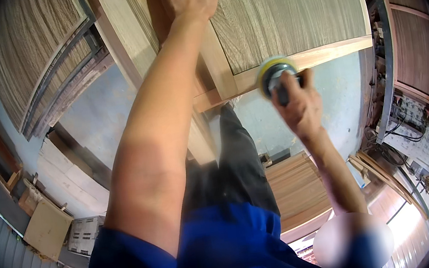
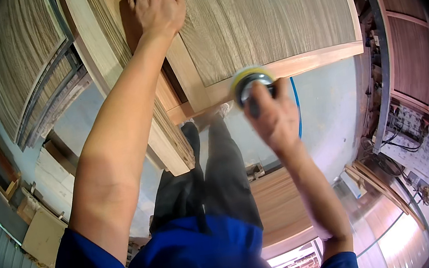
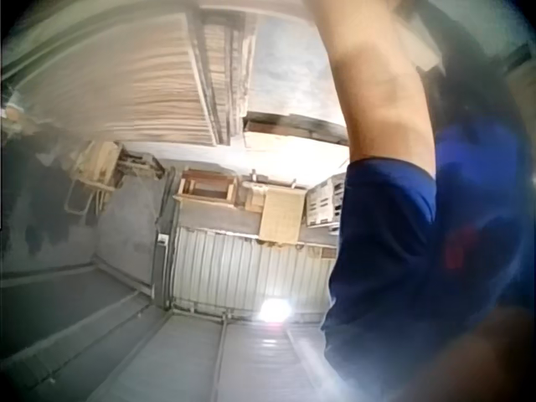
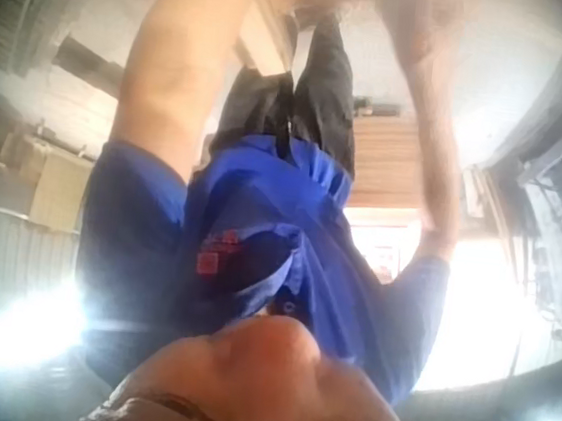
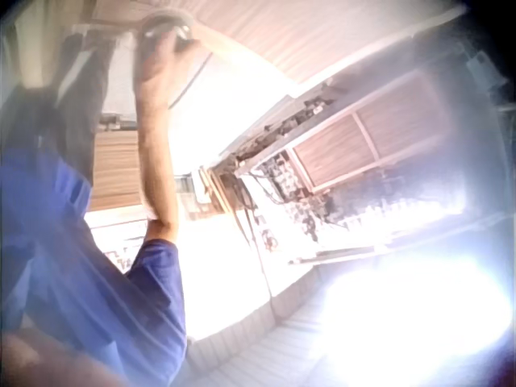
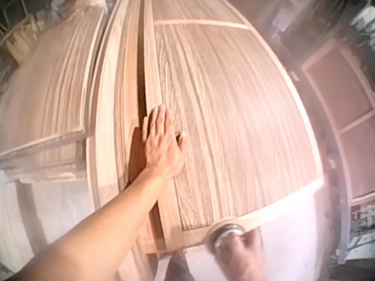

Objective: The person cleans a wooden door panel with a cloth and scraper, then uses a pneumatic sander to smooth the surface. They proceed to attach wooden trim pieces to the door frame using a pneumatic nail gun, tapping the pieces into place with a wooden mallet.

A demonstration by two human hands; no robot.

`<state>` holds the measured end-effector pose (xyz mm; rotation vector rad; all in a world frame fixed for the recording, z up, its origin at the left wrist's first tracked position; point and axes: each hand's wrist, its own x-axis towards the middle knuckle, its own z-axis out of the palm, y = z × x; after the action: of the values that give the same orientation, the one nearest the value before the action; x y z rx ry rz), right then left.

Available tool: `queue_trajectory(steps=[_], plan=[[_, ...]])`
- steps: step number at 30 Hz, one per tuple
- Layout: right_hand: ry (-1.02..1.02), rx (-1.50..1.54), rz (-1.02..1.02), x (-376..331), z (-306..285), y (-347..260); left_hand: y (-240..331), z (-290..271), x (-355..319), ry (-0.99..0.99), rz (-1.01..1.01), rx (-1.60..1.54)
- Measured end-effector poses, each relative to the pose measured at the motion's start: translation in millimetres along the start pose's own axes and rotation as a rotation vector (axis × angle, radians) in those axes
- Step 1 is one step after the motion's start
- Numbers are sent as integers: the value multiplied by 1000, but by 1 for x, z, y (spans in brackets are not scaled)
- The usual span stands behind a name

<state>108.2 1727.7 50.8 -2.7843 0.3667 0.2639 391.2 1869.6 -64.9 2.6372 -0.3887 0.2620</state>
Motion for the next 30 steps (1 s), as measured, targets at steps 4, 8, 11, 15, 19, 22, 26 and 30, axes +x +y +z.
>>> queue_trajectory(steps=[4, 8, 11, 15, 19, 22, 26, 30], plan=[[73, 9, 41, 4, -3, 2, -2, 0, -1, 7, -5, 38], [-2, 70, -237, -13, 25, -55, 4, -2, -1, -32, -5, 20], [-105, 54, -280, -17, 26, -68, 1, -2, -1, -19, 12, 41], [-66, 64, -191, -6, 17, -62, -2, 1, 0, 22, 24, 57], [-105, 84, -231, -2, 15, -67, -2, 0, 2, -45, -1, 45], [-95, 88, -220, -6, 21, -63, 0, 2, 1, -47, 7, 49], [-62, 32, -141, -2, 11, -38, -3, 4, 1, -14, 16, 53], [-31, 13, -71, 6, 0, -27, -4, 2, 0, -27, 6, 39]])
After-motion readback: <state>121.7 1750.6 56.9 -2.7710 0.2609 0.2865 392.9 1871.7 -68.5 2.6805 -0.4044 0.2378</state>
